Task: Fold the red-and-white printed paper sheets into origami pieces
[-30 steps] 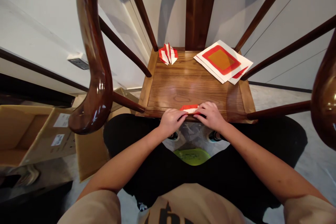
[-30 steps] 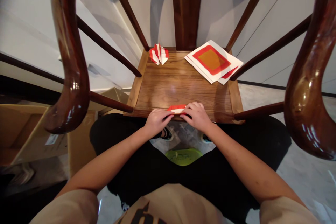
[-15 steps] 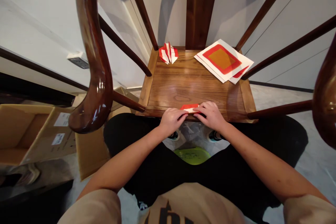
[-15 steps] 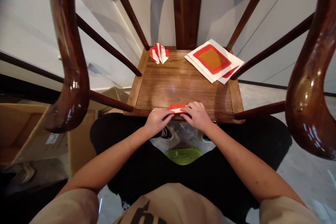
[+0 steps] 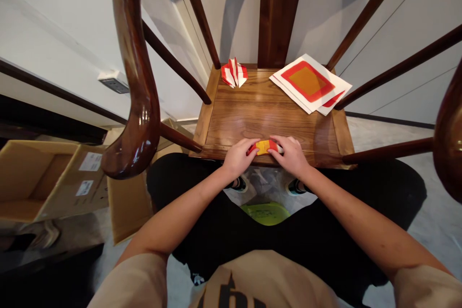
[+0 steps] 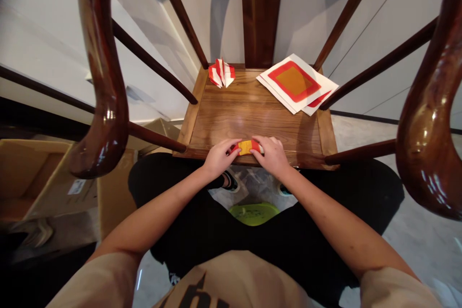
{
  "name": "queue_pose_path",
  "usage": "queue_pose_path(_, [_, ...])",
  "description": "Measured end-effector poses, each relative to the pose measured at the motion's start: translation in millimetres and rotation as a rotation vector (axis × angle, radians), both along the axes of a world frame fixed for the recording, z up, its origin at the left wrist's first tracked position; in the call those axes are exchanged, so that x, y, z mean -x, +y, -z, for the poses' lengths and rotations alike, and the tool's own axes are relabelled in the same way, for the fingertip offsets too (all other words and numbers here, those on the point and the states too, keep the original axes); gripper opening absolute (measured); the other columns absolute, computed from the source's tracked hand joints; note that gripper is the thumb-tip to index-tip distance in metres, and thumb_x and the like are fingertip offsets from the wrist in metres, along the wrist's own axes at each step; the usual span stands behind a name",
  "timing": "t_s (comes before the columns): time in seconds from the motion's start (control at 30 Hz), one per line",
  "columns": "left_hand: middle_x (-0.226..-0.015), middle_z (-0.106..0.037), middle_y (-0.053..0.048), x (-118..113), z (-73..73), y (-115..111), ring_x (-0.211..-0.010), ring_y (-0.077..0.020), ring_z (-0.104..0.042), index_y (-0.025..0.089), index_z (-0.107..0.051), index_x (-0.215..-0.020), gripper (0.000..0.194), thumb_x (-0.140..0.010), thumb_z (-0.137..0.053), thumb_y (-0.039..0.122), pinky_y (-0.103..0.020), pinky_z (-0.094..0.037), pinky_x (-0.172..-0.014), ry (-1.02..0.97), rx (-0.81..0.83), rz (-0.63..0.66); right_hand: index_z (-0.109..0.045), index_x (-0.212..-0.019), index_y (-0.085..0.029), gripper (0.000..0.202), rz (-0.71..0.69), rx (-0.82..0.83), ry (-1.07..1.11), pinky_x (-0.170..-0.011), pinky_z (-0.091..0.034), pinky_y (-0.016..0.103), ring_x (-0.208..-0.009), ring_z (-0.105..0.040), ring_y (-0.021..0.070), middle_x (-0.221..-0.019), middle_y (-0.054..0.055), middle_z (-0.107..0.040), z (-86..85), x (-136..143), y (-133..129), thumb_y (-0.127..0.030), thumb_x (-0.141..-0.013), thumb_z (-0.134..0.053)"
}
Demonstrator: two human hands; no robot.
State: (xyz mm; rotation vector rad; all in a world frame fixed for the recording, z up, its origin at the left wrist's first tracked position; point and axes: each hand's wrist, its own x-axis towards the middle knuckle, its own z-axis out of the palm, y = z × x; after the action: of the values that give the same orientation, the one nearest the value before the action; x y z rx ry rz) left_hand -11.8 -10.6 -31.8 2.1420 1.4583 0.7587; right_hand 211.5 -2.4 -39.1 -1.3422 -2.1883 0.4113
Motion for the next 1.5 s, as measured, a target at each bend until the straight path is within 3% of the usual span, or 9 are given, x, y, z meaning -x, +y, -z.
queue_pose_path(0.13, [-0.103, -0.069, -0.005, 0.8, 2.5, 0.4, -0.095, -0.0179, -0.064, 0.023, -0.071, -0.109, 0.021, -0.096, -0.054, 0.025, -0.031, -0.051, -0.085, 0.134, -0.101, 0.057, -0.064, -0.123, -0.022, 0.032, -0.012, -0.036, -0.101, -0.082, -0.039, 0.039, -0.095, -0.055, 0.0266, -0.106, 0.010, -0.067, 1.2, 0.6, -3.1, -0.037, -0.097, -0.051])
queue_pose_path(0.3, [-0.101, -0.066, -0.007, 3.6, 3.8, 4.4, -0.093, -0.0209, -0.059, 0.023, -0.071, -0.112, 0.027, -0.097, -0.054, 0.037, -0.034, -0.046, -0.082, 0.298, -0.169, 0.033, -0.068, -0.115, -0.021, 0.029, 0.011, -0.071, -0.126, -0.084, -0.039, 0.040, -0.099, -0.054, 0.0263, -0.109, 0.010, -0.064, 0.3, 0.5, -6.2, -0.036, -0.097, -0.051])
queue_pose_path(0.67, [-0.090, -0.061, -0.005, 7.4, 7.5, 9.4, -0.082, -0.0173, -0.059, 0.026, -0.072, -0.114, 0.033, -0.100, -0.047, 0.042, -0.031, -0.044, -0.074, 0.339, -0.150, 0.036, -0.063, -0.125, -0.021, 0.034, 0.036, -0.128, -0.211, -0.087, -0.039, 0.044, -0.104, -0.054, 0.0292, -0.114, 0.013, -0.064, 2.5, 0.6, -21.2, -0.032, -0.098, -0.046])
queue_pose_path(0.77, [-0.090, -0.061, -0.006, 5.4, 4.2, 9.0, -0.082, -0.0185, -0.059, 0.025, -0.071, -0.113, 0.033, -0.101, -0.045, 0.040, -0.032, -0.044, -0.073, 0.388, -0.162, 0.041, -0.057, -0.135, -0.021, 0.041, 0.065, -0.178, -0.220, -0.100, -0.036, 0.052, -0.126, -0.046, 0.0354, -0.137, 0.017, -0.055, -5.0, 7.2, -32.6, -0.034, -0.097, -0.048])
queue_pose_path(0.93, [-0.094, -0.062, -0.007, 3.8, 1.6, 8.3, -0.085, -0.0199, -0.060, 0.024, -0.070, -0.114, 0.030, -0.100, -0.047, 0.038, -0.032, -0.044, -0.072, 0.450, -0.161, 0.056, -0.033, -0.153, -0.017, 0.065, 0.033, -0.157, -0.270, -0.114, -0.015, 0.066, -0.147, -0.020, 0.0415, -0.159, 0.019, -0.030, -16.3, 38.7, -59.2, -0.046, -0.096, -0.047])
queue_pose_path(1.17, [-0.091, -0.062, -0.006, 6.3, 0.6, 10.3, -0.083, -0.0189, -0.059, 0.024, -0.071, -0.111, 0.031, -0.101, -0.046, 0.038, -0.032, -0.044, -0.073, 0.426, -0.184, 0.045, -0.022, -0.156, -0.010, 0.077, 0.031, -0.013, -0.360, -0.113, -0.008, 0.072, -0.149, -0.017, 0.0403, -0.161, 0.024, -0.021, 10.4, 54.1, -67.3, -0.046, -0.094, -0.050])
queue_pose_path(1.27, [-0.101, -0.066, -0.010, 7.2, -0.2, 5.0, -0.091, -0.0224, -0.060, 0.023, -0.070, -0.114, 0.030, -0.100, -0.045, 0.034, -0.035, -0.045, -0.078, 0.434, -0.260, 0.060, -0.026, -0.155, -0.010, 0.076, 0.035, -0.019, -0.388, -0.113, -0.007, 0.072, -0.149, -0.016, 0.0395, -0.161, 0.023, -0.020, 12.9, 52.5, -66.0, -0.044, -0.093, -0.053])
queue_pose_path(1.4, [-0.123, -0.065, -0.013, 3.4, 6.5, -17.2, -0.108, -0.0265, -0.060, 0.019, -0.064, -0.127, 0.035, -0.098, -0.044, 0.026, -0.041, -0.047, -0.090, 0.451, -0.298, 0.180, -0.032, -0.153, -0.009, 0.073, 0.028, -0.001, -0.426, -0.113, -0.009, 0.070, -0.150, -0.014, 0.0390, -0.162, 0.023, -0.019, 11.9, 52.9, -65.7, -0.041, -0.091, -0.054])
queue_pose_path(1.5, [-0.144, -0.053, -0.017, -1.8, 14.6, -40.1, -0.130, -0.0295, -0.049, 0.011, -0.050, -0.142, 0.050, -0.097, -0.046, 0.032, -0.045, -0.040, -0.107, 0.468, -0.270, 0.138, -0.032, -0.153, -0.009, 0.073, 0.049, 0.012, -0.435, -0.114, -0.009, 0.068, -0.150, -0.013, 0.0393, -0.162, 0.025, -0.017, 13.1, 54.0, -65.7, -0.035, -0.090, -0.055])
